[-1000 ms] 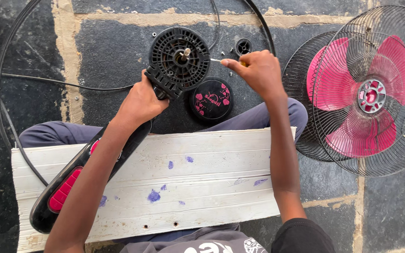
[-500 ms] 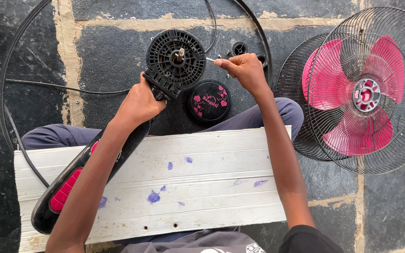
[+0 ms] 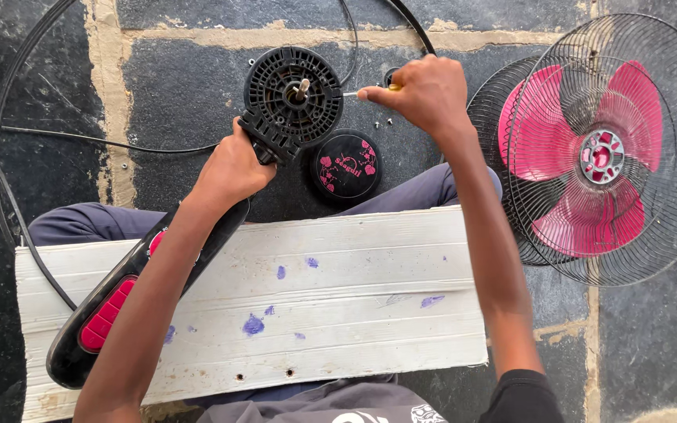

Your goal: The person disassembles a standing fan motor using a yellow screwdriver. They remove screws from the motor housing, separate the casing, and manipulate internal components while seated on the floor.

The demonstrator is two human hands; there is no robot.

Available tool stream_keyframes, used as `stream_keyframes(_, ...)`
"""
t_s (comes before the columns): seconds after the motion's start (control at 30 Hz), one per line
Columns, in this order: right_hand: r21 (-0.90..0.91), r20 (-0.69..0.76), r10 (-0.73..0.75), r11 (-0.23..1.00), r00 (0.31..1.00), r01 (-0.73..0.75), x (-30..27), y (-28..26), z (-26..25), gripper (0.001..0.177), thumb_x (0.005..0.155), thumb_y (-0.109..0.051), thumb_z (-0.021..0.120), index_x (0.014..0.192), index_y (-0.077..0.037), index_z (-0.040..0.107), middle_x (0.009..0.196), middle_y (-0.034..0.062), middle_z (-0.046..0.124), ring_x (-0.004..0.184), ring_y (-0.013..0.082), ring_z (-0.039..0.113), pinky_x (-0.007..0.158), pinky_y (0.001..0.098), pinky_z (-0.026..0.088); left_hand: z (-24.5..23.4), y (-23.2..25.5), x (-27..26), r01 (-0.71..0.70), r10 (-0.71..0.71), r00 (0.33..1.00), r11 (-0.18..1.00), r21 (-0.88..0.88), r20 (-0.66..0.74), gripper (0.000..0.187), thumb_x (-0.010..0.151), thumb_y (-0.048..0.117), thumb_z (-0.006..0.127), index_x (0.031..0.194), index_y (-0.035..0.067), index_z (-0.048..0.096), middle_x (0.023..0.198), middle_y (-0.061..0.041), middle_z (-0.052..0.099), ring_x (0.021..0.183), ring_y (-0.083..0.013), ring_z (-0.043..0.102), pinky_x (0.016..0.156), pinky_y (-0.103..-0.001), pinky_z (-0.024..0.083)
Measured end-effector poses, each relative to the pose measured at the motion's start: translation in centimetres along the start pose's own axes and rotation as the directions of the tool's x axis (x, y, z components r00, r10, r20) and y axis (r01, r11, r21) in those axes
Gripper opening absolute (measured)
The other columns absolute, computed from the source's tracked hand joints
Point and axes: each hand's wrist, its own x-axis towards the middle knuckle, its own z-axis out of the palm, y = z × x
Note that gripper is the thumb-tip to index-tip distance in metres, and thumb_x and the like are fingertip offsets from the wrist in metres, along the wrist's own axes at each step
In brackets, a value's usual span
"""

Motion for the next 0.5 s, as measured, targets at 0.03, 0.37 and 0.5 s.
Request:
stream_keyframes(0.03,-0.035,-0.008,-0.015,0.999,1.000,0.014,0.0,-0.3,-0.8,0.085,0.086,-0.092,0.054,0.054,-0.014,0.067,0.042,-0.0001,0.047,0.040,0.0153,0.046,0.043,0.0343,0.034,0.0,0.0,0.0,-0.001,0.001,1.000,1.000,0.000,-0.001,0.060,0.079,0.017,0.074,0.122,-0.010,0.041,0.093,-0.035,0.070,0.098,-0.0503,0.068,0.087,-0.049,0.056)
stream_keyframes(0.37,-0.369,0.044,-0.057,0.927,0.997,0.069,2.0,-4.6,-6.4,0.080,0.081,-0.084,0.067,0.056,-0.009,0.073,0.047,0.0037,0.058,0.046,0.0209,0.061,0.044,0.0343,0.046,0.7,-0.7,0.2,0.013,-0.012,1.000,1.000,0.026,-0.013,0.061,0.077,0.016,0.074,0.122,-0.010,0.042,0.094,-0.035,0.069,0.097,-0.0508,0.069,0.086,-0.050,0.056)
stream_keyframes(0.5,-0.405,0.081,-0.058,0.910,0.995,0.086,3.1,-6.1,-7.6,0.073,0.075,-0.081,0.069,0.062,-0.009,0.076,0.055,0.0038,0.064,0.053,0.0212,0.067,0.046,0.0338,0.052,0.7,-0.7,0.2,-0.011,0.012,1.000,1.000,0.017,-0.028,0.061,0.077,0.018,0.074,0.121,-0.010,0.042,0.095,-0.034,0.070,0.096,-0.0490,0.070,0.086,-0.049,0.057)
